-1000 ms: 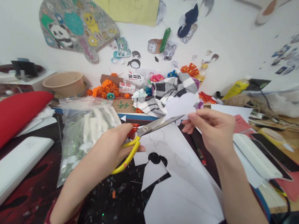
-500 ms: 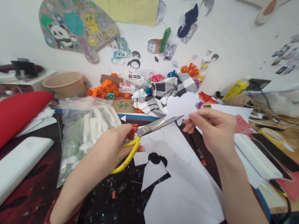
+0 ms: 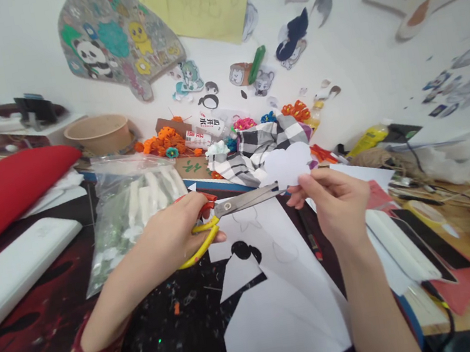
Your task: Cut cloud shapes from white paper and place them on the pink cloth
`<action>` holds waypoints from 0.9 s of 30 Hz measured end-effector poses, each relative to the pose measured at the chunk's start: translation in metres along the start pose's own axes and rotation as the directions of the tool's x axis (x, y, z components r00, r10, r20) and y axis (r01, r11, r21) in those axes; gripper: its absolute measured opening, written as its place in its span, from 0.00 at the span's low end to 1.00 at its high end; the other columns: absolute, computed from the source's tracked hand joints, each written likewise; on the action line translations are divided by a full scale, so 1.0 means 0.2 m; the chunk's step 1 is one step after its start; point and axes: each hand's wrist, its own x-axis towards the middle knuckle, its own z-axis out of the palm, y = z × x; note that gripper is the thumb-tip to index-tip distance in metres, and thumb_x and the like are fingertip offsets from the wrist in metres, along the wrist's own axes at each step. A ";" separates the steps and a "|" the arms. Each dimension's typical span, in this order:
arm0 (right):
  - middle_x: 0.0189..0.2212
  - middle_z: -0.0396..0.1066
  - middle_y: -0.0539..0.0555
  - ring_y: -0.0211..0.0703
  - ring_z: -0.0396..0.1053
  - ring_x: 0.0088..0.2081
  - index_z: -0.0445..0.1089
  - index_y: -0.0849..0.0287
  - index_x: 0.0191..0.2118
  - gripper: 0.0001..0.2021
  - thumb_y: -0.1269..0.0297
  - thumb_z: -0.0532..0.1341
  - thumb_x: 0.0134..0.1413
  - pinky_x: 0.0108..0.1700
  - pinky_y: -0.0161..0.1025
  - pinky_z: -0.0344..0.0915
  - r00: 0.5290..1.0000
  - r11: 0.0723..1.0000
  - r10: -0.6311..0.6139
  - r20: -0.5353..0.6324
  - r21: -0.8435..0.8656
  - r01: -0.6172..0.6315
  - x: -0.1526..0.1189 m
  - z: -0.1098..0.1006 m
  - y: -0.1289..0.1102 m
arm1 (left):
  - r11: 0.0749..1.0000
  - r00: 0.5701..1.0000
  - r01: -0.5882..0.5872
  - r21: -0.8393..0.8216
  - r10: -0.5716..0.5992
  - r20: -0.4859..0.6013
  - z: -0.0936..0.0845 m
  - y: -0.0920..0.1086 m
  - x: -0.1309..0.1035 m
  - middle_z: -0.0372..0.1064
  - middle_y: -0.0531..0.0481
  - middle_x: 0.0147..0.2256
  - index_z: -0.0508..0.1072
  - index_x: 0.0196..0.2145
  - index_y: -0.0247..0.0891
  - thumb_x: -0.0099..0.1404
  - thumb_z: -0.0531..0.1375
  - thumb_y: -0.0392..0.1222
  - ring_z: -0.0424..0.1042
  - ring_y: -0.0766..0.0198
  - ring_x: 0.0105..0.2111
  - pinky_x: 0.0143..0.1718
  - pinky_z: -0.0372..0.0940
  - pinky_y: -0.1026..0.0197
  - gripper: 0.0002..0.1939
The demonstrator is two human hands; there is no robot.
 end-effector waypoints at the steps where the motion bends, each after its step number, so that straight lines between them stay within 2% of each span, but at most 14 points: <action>1: 0.22 0.77 0.50 0.39 0.73 0.19 0.76 0.59 0.30 0.04 0.65 0.68 0.54 0.21 0.34 0.70 1.000 1.000 0.002 -0.006 0.006 -0.002 0.00 0.00 0.00 | 1.000 1.000 -0.004 0.012 0.004 -0.003 0.00 0.00 0.00 0.69 0.47 0.39 0.65 0.40 0.40 0.63 0.60 0.54 0.68 0.54 0.37 0.34 0.59 0.57 0.16; 4: 0.22 0.76 0.50 0.39 0.74 0.20 0.75 0.59 0.31 0.05 0.65 0.68 0.55 0.22 0.35 0.71 1.000 0.999 0.019 -0.013 0.025 -0.019 0.00 0.00 0.00 | 0.999 0.999 -0.031 0.019 0.032 -0.009 0.01 0.00 0.00 0.67 0.45 0.40 0.64 0.41 0.40 0.61 0.61 0.56 0.67 0.50 0.41 0.37 0.61 0.55 0.19; 11: 0.24 0.75 0.49 0.39 0.73 0.24 0.74 0.57 0.32 0.06 0.61 0.66 0.56 0.29 0.37 0.73 0.996 0.996 0.077 0.038 0.038 -0.078 0.01 0.00 0.02 | 0.996 0.999 -0.034 -0.080 0.034 -0.003 0.04 0.03 0.02 0.65 0.42 0.44 0.60 0.44 0.39 0.55 0.65 0.59 0.66 0.48 0.43 0.40 0.63 0.50 0.28; 15: 0.25 0.71 0.47 0.37 0.71 0.26 0.69 0.56 0.29 0.09 0.59 0.68 0.54 0.33 0.35 0.72 0.993 0.991 0.113 0.046 0.064 -0.115 0.00 0.00 0.04 | 0.991 1.000 -0.012 -0.134 0.014 0.013 0.07 0.05 0.02 0.67 0.44 0.44 0.60 0.44 0.40 0.57 0.65 0.56 0.68 0.50 0.41 0.39 0.63 0.52 0.26; 19: 0.24 0.66 0.45 0.34 0.65 0.25 0.63 0.55 0.27 0.13 0.58 0.67 0.55 0.29 0.32 0.66 0.992 0.993 0.090 0.083 0.063 -0.096 -0.01 0.00 0.06 | 0.983 0.998 0.038 -0.179 -0.027 0.059 0.06 0.09 0.01 0.69 0.45 0.42 0.61 0.45 0.41 0.59 0.63 0.56 0.69 0.53 0.37 0.35 0.62 0.55 0.24; 23: 0.26 0.68 0.46 0.34 0.64 0.25 0.62 0.55 0.28 0.14 0.57 0.67 0.55 0.28 0.32 0.64 0.990 0.995 0.075 0.118 0.056 -0.082 -0.01 -0.01 0.06 | 0.973 0.997 0.042 -0.225 -0.026 0.071 0.06 0.10 0.01 0.69 0.46 0.42 0.62 0.45 0.41 0.60 0.62 0.56 0.70 0.54 0.37 0.36 0.62 0.55 0.23; 27: 0.25 0.68 0.46 0.35 0.66 0.26 0.63 0.55 0.28 0.13 0.58 0.67 0.55 0.30 0.34 0.67 0.987 0.991 0.092 0.133 0.085 -0.104 -0.01 -0.01 0.06 | 0.971 0.998 0.041 -0.236 -0.031 0.045 0.07 0.08 0.02 0.69 0.47 0.42 0.62 0.43 0.41 0.59 0.63 0.56 0.70 0.54 0.38 0.37 0.62 0.54 0.22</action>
